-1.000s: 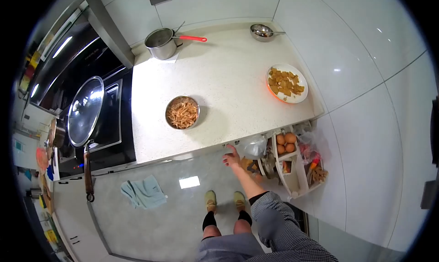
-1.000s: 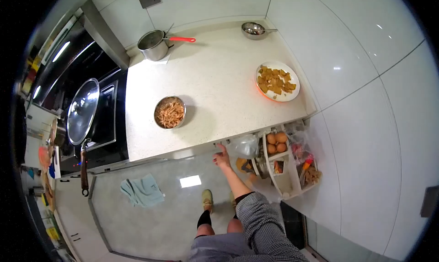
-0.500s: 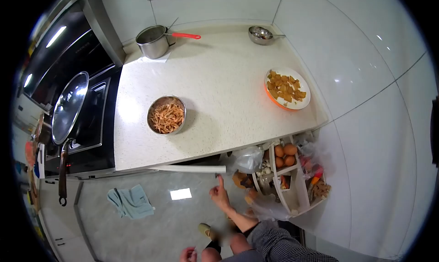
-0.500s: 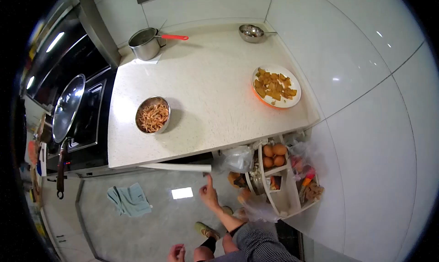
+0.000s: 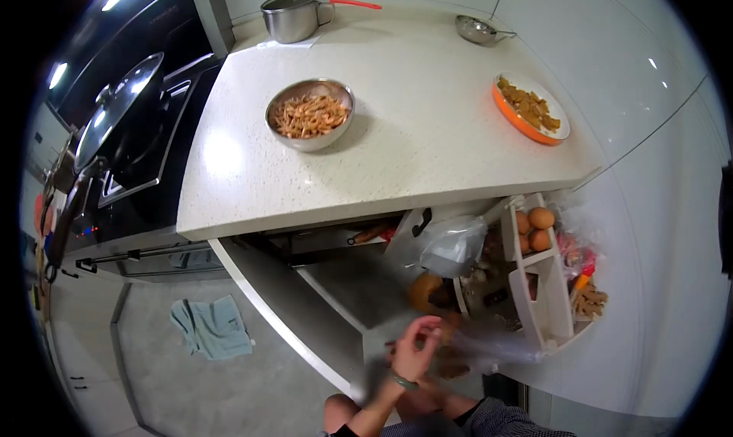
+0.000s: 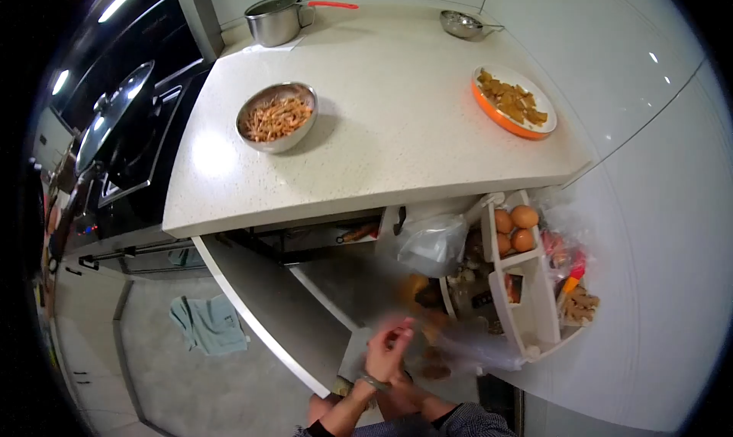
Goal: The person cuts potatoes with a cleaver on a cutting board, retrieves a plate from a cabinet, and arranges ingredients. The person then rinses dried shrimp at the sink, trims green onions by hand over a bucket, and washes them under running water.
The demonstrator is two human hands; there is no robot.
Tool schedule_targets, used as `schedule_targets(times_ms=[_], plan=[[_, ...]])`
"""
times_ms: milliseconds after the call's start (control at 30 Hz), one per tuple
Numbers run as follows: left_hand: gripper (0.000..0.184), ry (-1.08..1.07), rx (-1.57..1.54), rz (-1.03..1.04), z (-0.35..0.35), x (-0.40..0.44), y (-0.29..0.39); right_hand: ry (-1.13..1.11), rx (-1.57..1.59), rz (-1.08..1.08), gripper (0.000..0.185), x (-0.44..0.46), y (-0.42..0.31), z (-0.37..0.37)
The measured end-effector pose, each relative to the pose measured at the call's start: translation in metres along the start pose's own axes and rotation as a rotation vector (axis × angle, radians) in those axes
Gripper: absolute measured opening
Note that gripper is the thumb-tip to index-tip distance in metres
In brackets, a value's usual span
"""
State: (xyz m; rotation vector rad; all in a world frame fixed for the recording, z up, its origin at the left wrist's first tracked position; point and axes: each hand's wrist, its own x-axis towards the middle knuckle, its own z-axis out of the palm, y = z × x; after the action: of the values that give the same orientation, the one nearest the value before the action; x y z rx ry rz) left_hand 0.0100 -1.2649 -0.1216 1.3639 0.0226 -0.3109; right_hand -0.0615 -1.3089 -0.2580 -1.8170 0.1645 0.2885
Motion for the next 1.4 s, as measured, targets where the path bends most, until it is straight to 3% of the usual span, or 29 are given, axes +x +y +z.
schedule_targets(times_ms=[133,200,267,333,467,633,800,833,933,1033,1133,1200,1267,1400], plan=[[0.014,0.392,-0.154,0.083,-0.051,0.004,-0.009,0.304,-0.052,-0.069,0.014,0.11,-0.002,-0.011],[0.015,0.16,0.065,0.093,-0.063,-0.013,0.009,0.355,0.385,-0.19,0.016,0.162,0.028,0.007],[0.011,0.364,0.021,0.25,-0.075,-0.025,-0.004,0.369,0.298,-0.257,0.018,0.204,0.016,0.016],[0.009,0.373,-0.2,0.209,-0.096,-0.04,-0.011,0.302,0.57,-0.094,0.024,0.228,-0.042,0.016],[0.008,0.338,-0.036,0.267,-0.131,-0.067,-0.011,0.403,0.962,-0.141,0.034,0.307,-0.07,0.022],[0.011,0.316,0.082,0.375,-0.159,-0.057,-0.054,0.539,0.977,-0.174,0.03,0.362,-0.077,0.022],[0.008,0.366,0.254,0.379,-0.174,-0.023,-0.108,0.591,0.914,-0.325,0.013,0.381,-0.073,0.028],[0.008,0.376,0.249,0.391,-0.178,-0.015,-0.122,0.576,1.016,-0.325,0.007,0.375,-0.079,0.03],[0.009,0.347,0.244,0.344,-0.19,0.01,-0.167,0.714,0.974,-0.343,0.009,0.402,-0.061,0.033],[0.013,0.453,0.137,0.284,-0.193,0.032,-0.21,0.719,1.051,-0.292,0.01,0.371,-0.082,0.031],[0.014,0.432,0.223,0.249,-0.196,0.039,-0.22,0.874,1.071,-0.394,0.013,0.375,-0.084,0.032],[0.015,0.447,0.316,0.291,-0.197,0.044,-0.222,0.801,1.151,-0.476,0.014,0.391,-0.075,0.029],[0.014,0.451,0.275,0.303,-0.198,0.048,-0.226,0.888,1.34,-0.575,0.013,0.418,-0.064,0.025],[0.012,0.47,0.364,0.346,-0.197,0.051,-0.222,0.903,1.324,-0.615,0.015,0.423,-0.07,0.015]])
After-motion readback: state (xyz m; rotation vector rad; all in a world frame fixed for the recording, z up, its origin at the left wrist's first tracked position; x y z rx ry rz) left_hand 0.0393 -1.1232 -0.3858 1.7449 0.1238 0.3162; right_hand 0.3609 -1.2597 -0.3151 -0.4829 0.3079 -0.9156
